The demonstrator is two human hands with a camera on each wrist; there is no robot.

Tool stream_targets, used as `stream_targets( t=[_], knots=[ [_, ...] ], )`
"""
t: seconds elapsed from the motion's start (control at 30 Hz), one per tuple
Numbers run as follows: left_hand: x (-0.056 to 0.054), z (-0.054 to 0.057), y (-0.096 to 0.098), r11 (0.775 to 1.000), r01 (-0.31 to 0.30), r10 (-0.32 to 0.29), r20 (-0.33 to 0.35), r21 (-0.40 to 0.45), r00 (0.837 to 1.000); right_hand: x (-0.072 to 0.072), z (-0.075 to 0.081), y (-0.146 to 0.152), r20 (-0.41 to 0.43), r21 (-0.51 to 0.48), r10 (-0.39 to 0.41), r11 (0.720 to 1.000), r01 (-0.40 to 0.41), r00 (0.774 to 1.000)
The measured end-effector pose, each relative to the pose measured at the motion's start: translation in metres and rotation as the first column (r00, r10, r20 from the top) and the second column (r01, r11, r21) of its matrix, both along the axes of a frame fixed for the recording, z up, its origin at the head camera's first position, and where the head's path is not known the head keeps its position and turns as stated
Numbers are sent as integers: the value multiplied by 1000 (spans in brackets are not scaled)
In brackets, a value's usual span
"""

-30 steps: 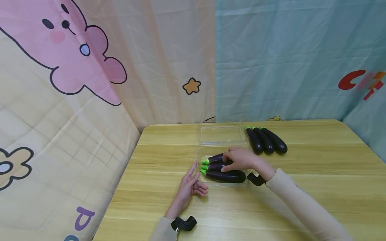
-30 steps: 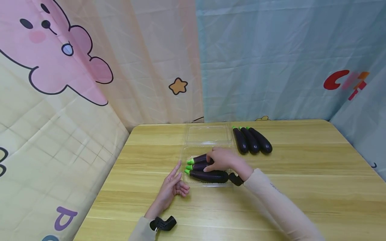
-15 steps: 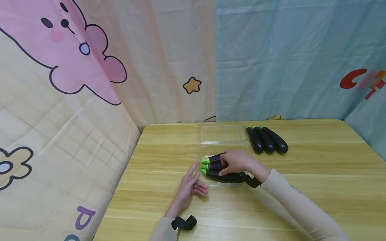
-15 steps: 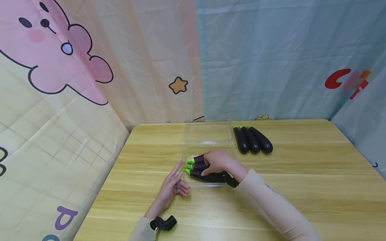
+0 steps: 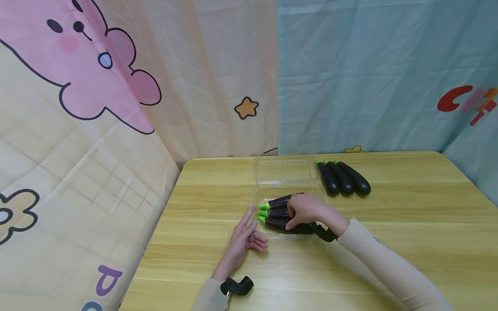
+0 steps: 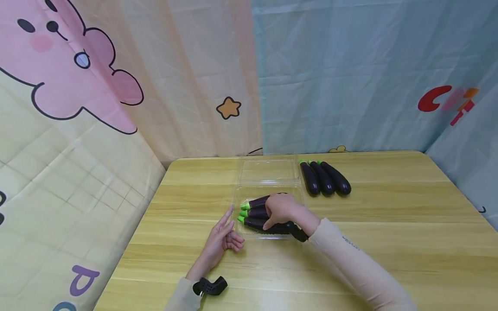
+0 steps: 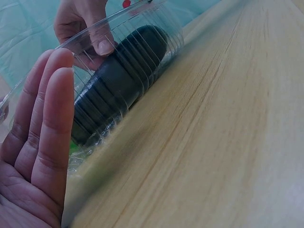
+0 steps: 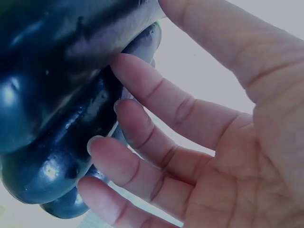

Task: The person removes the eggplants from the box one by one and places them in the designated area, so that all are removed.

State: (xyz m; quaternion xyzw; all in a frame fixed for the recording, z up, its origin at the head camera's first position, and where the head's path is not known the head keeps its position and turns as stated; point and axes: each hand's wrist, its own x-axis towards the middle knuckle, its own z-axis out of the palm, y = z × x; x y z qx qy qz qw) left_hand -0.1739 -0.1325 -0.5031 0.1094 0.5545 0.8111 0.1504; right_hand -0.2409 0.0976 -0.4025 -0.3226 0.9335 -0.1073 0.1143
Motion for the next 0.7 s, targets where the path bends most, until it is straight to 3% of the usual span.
stream_targets(
  t=[0.43,0.7],
  knots=[
    [0,3,1,1000,0,0,2,-6,1000,0,0,-3,32,15,-28,999,28,999],
    [0,2,0,1000,4,-4,10,-7,1000,2,0,-2,46,14,16,1000,-17,999]
  ],
)
